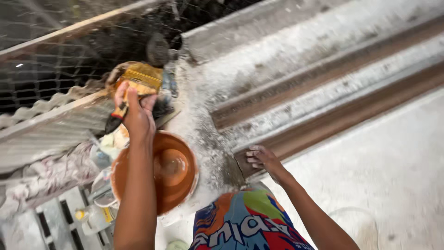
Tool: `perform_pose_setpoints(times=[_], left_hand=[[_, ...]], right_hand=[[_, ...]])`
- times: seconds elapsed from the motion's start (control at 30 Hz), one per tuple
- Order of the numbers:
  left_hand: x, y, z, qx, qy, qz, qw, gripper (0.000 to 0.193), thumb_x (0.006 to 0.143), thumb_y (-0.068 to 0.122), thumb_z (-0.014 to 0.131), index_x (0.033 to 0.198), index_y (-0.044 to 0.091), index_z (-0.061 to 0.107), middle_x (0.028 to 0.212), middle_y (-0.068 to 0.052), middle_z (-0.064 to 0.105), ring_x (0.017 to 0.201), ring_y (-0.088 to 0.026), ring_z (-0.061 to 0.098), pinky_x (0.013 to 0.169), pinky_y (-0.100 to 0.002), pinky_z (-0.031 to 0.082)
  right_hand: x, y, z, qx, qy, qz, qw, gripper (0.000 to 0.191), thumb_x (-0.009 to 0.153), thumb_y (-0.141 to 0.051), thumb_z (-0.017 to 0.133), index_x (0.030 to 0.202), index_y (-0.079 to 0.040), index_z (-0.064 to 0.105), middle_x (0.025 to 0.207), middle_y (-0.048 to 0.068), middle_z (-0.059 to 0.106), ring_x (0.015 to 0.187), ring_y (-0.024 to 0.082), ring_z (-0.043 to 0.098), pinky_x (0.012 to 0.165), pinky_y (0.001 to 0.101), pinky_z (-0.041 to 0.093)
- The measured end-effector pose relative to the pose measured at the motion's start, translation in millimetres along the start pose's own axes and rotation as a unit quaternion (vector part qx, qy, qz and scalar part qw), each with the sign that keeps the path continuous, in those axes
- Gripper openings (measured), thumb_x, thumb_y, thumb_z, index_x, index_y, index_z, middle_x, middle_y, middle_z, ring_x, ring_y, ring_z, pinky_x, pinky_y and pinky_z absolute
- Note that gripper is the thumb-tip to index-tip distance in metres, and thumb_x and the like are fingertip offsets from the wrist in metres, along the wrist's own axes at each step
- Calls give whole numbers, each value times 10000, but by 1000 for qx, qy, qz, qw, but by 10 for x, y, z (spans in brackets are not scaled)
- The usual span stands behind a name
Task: The person cleans a dusty workbench using a scraper and a sponge, then places two long decorative moldings on the bench. They mix a paste in a bucket with a trowel and apply it to the moldings with a brush.
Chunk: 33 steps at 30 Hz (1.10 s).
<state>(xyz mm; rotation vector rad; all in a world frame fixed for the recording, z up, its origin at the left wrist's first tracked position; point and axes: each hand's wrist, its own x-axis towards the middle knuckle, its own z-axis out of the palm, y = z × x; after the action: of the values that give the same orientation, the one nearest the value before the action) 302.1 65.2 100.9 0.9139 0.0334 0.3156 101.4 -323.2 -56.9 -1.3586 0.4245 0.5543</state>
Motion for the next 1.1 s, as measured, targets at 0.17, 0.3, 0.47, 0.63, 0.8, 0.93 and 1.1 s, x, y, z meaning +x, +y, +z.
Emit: perform_pose_setpoints(times=[0.17,0.3,0.47,0.63,0.8,0.93,1.1], left_hand=[[-904,16,1029,-17,-127,-158,979,342,1100,207,521,1412,86,448,1347,-170,595,1035,-319,692,885,-445,626],[-1353,232,1561,88,-275,-8,957,330,1145,144,516,1460,80,444,1489,-186,505,1205,-298,659,1000,-444,610],[-1623,-51,2008,310,-512,147,788,298,1065,61,602,1351,137,571,1324,-209,583,1070,-296,667,938,-387,559],[-1768,-479,2484,325,-600,105,723,243,909,29,689,1148,67,713,1140,-240,717,909,-254,716,789,-342,556],[-2004,-995,3169,138,-448,189,863,212,948,28,674,1154,63,705,1158,-198,664,800,-184,678,688,-271,533],[-2288,-1780,4181,142,-515,-75,842,187,979,27,663,1159,61,699,1172,-164,622,712,-127,647,607,-215,515],[-2480,-2405,5333,164,-504,328,782,223,1005,-16,693,1199,91,677,1289,-167,597,784,-156,696,627,-202,569]], right_hand=[[-907,242,-30,24,102,-12,994,485,1018,-339,490,1424,-74,518,1324,110,679,1148,228,661,962,374,526],[-1618,483,-165,71,194,-24,978,508,1034,-335,461,1442,-34,485,1343,156,653,1193,253,647,999,399,525],[-2090,811,-420,155,295,-32,942,528,1025,-322,462,1442,1,485,1353,200,642,1219,308,643,1013,444,520],[-2315,1114,-894,151,213,-266,928,623,1033,-409,464,1491,12,444,1392,222,599,1272,332,618,1035,455,509],[-2344,1260,-1684,153,197,-296,922,771,964,-525,570,1512,-6,413,1416,220,566,1288,349,591,1021,491,498],[-2276,1020,-2815,137,270,-170,938,650,1017,-505,501,1445,-16,480,1367,213,622,1247,346,635,1019,494,518],[-2603,541,-4207,92,291,-256,917,576,1064,-453,468,1429,-10,505,1336,221,645,1217,349,656,1008,502,556]])
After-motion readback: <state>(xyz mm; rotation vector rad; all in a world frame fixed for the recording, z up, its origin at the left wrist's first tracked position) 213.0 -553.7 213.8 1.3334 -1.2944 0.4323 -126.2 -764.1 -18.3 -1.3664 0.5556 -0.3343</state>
